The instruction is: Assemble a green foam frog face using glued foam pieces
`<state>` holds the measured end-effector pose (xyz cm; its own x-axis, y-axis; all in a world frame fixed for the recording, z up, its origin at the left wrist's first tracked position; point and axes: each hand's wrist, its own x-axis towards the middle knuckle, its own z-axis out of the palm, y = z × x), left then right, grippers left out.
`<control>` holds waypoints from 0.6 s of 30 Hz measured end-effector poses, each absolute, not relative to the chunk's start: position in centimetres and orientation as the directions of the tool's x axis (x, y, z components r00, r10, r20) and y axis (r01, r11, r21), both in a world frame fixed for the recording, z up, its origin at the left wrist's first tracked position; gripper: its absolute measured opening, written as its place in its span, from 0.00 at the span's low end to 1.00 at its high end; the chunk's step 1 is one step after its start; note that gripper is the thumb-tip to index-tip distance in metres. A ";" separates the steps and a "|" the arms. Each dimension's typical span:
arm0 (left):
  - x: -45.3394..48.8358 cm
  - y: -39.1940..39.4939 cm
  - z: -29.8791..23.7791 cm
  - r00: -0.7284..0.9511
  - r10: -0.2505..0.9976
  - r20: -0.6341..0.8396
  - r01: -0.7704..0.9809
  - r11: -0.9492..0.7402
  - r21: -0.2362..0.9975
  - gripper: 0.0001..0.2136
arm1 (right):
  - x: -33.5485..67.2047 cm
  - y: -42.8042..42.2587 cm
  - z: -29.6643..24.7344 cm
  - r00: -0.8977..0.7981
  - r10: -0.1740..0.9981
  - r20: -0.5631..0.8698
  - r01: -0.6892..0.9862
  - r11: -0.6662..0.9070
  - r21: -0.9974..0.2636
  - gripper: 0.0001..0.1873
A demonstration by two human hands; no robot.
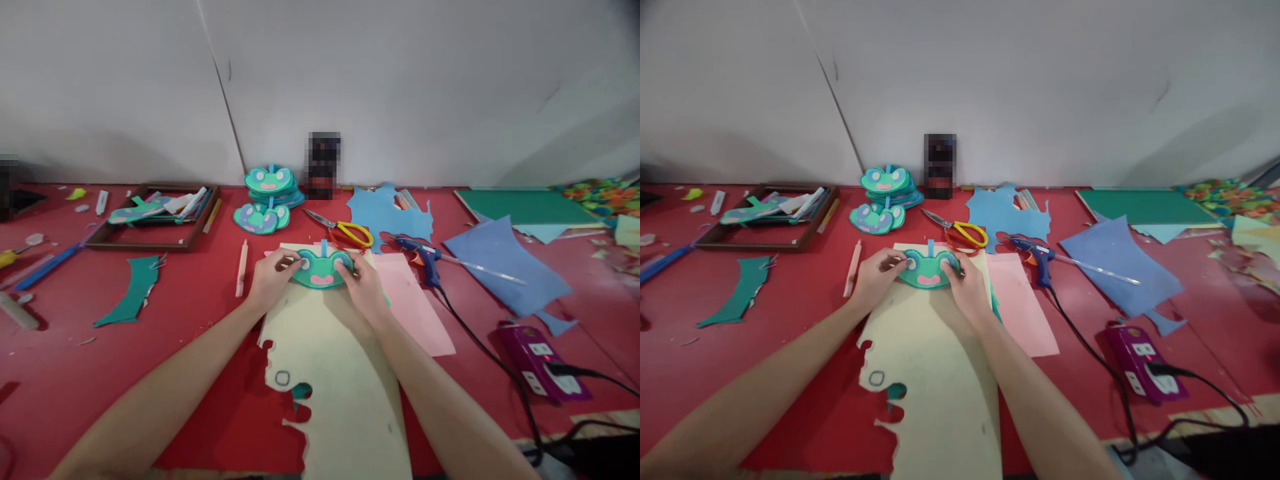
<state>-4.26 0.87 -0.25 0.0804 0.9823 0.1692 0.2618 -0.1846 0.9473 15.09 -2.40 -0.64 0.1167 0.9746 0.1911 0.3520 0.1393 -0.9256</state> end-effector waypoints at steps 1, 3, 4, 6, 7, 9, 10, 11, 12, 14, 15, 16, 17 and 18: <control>-4.2 0.9 -0.3 0.085 0.980 0.178 0.270 -0.195 0.943 0.08 | 15.1 -2.4 -0.6 0.112 0.976 0.188 0.346 0.139 -0.928 0.16; -4.2 0.9 -0.3 0.087 0.978 0.190 0.291 -0.208 0.934 0.08 | 15.0 -2.4 -0.6 0.106 0.977 0.184 0.335 0.139 -0.932 0.16; -4.2 0.9 -0.4 0.086 0.978 0.192 0.300 -0.209 0.931 0.07 | 15.0 -2.4 -0.7 0.105 0.977 0.184 0.332 0.140 -0.933 0.16; -4.2 0.9 -0.4 0.084 0.978 0.192 0.306 -0.208 0.929 0.07 | 15.0 -2.4 -0.7 0.105 0.977 0.187 0.332 0.143 -0.932 0.16; -4.2 0.9 -0.4 0.086 0.977 0.193 0.308 -0.210 0.928 0.07 | 15.0 -2.4 -0.7 0.104 0.977 0.189 0.333 0.145 -0.932 0.16; -4.1 0.9 -0.4 0.089 0.976 0.197 0.308 -0.215 0.927 0.06 | 15.0 -2.4 -0.7 0.102 0.977 0.187 0.337 0.143 -0.930 0.16; -4.1 0.9 -0.5 0.089 0.977 0.196 0.302 -0.213 0.929 0.06 | 15.0 -2.5 -0.6 0.102 0.977 0.185 0.339 0.141 -0.930 0.16; -4.1 0.9 -0.5 0.084 0.978 0.191 0.287 -0.207 0.935 0.06 | 14.9 -2.5 -0.6 0.101 0.978 0.185 0.342 0.140 -0.929 0.16; -4.0 0.9 -0.5 0.076 0.980 0.185 0.266 -0.199 0.943 0.07 | 14.9 -2.5 -0.6 0.103 0.977 0.187 0.343 0.141 -0.928 0.15; -3.9 0.9 -0.6 0.058 0.983 0.173 0.205 -0.181 0.962 0.11 | 14.9 -2.5 -0.5 0.105 0.975 0.194 0.345 0.147 -0.927 0.15; -3.9 0.9 -0.6 0.057 0.984 0.168 0.176 -0.175 0.969 0.15 | 14.9 -2.6 -0.5 0.106 0.975 0.195 0.342 0.149 -0.928 0.15; -3.8 0.9 -0.6 0.060 0.984 0.166 0.151 -0.173 0.973 0.19 | 14.9 -2.6 -0.5 0.105 0.975 0.194 0.338 0.149 -0.929 0.15; -3.8 1.0 -0.5 0.066 0.985 0.162 0.134 -0.169 0.976 0.21 | 14.9 -2.6 -0.5 0.105 0.976 0.192 0.333 0.148 -0.931 0.15; -3.8 1.0 -0.5 0.075 0.985 0.157 0.123 -0.166 0.979 0.23 | 14.9 -2.6 -0.5 0.104 0.976 0.189 0.328 0.146 -0.933 0.15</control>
